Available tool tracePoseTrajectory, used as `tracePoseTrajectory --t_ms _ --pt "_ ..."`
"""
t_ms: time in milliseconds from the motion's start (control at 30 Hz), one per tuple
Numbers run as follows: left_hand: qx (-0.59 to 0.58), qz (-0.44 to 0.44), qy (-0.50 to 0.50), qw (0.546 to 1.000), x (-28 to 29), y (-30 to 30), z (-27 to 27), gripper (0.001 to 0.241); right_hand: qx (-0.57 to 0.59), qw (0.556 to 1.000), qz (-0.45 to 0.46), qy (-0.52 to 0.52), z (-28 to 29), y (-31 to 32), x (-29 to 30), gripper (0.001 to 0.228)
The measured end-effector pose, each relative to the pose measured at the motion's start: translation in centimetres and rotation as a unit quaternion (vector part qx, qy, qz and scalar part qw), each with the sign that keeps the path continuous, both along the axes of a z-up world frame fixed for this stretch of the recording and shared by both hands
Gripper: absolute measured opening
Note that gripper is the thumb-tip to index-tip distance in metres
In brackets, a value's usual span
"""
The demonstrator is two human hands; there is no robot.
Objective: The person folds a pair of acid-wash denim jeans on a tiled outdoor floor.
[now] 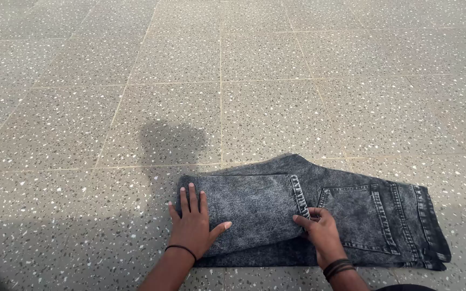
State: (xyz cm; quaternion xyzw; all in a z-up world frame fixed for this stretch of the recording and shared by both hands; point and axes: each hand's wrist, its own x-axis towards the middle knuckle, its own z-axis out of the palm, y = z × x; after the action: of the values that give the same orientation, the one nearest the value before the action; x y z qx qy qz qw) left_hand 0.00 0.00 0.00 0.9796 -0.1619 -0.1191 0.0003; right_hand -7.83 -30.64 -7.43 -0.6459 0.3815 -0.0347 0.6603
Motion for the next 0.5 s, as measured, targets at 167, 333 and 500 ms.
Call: tracePoseTrajectory --t_ms 167,333,500 --pt "-0.147 0.047 -0.166 0.974 3.6 0.7 -1.8 0.065 0.045 0.998 0.041 -0.015 -0.6 -0.8 -0.2 0.068" --pt "-0.225 0.008 -0.198 0.954 9.2 3.7 -4.6 0.041 -0.001 0.996 0.061 0.070 2.1 -0.4 0.2 0.073" --pt "-0.307 -0.002 -0.022 0.951 13.0 5.7 -5.2 0.053 -0.061 0.985 0.135 0.087 -3.1 -2.3 -0.3 0.069"
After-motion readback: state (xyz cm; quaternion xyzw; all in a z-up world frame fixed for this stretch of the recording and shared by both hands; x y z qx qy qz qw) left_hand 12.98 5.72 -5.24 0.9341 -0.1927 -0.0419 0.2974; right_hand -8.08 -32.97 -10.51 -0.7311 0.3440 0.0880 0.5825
